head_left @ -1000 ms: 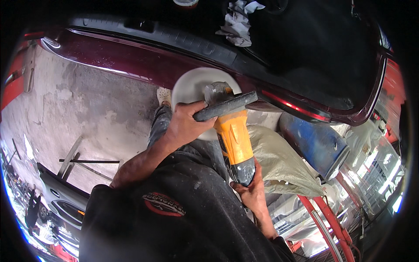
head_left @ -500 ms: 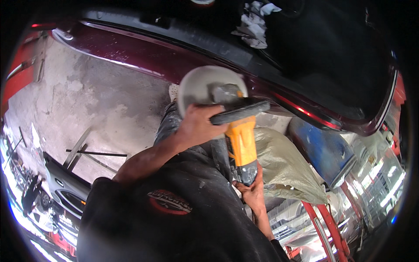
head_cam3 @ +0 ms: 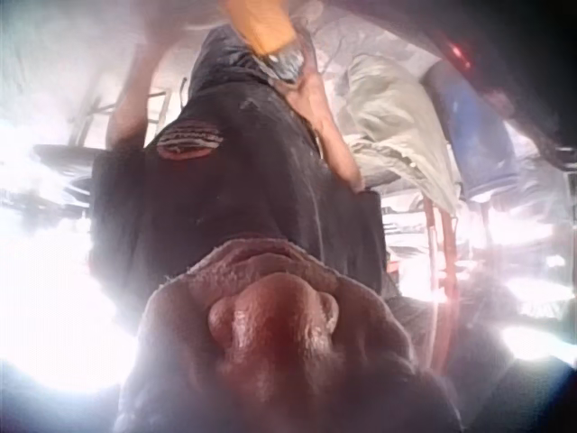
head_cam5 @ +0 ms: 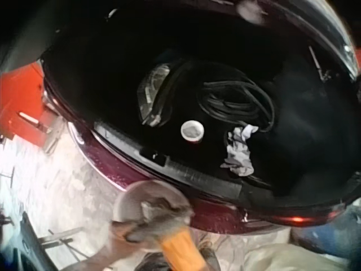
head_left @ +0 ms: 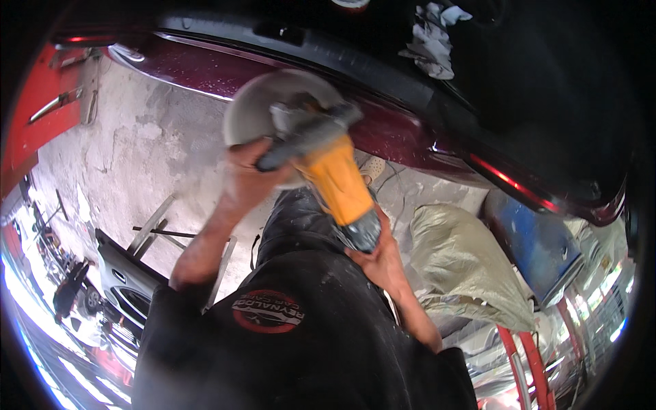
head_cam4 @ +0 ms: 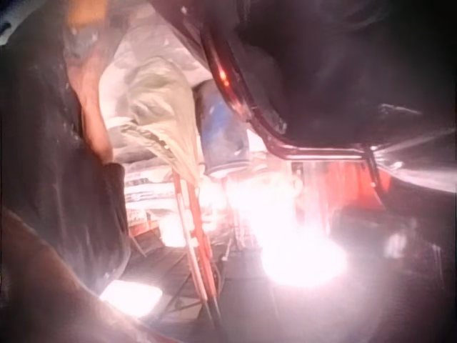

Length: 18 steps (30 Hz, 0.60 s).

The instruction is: The person wipes the rear bumper of a maroon car with a white cloth, then uses a yellow orbital polisher to buff the same area. The person moves around the rear of the vehicle while operating the tool.

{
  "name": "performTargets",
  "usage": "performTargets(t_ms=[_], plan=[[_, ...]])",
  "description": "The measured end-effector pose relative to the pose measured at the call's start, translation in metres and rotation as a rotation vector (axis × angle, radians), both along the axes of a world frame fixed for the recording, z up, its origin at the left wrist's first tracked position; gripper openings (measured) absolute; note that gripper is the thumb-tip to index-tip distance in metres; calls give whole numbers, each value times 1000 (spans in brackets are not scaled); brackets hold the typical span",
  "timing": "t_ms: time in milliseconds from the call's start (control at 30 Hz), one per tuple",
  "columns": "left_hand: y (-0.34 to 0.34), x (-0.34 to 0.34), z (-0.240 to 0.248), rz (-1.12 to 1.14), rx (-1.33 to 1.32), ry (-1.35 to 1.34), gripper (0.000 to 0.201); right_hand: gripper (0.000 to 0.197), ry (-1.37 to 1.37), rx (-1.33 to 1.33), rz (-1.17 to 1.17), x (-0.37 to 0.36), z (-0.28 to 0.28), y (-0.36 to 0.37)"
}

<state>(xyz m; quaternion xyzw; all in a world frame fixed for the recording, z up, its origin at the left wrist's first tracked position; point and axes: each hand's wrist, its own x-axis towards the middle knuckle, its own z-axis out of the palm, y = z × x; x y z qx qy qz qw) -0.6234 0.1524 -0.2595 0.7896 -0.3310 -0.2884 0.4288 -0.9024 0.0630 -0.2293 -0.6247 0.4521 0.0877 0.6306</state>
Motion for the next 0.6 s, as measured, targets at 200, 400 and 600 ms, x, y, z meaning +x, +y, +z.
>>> performTargets(t_ms=[200, 400, 600], plan=[[20, 30, 11, 76, 58, -97, 18, 98, 21, 34, 129, 24, -28, 9], [5, -28, 2, -22, -92, -41, 17, 103, -14, -26, -1, -31, -28, 25], [-34, -108, -17, -154, -192, 14, 16, 93, 49, 55, -303, -116, -15, 33]])
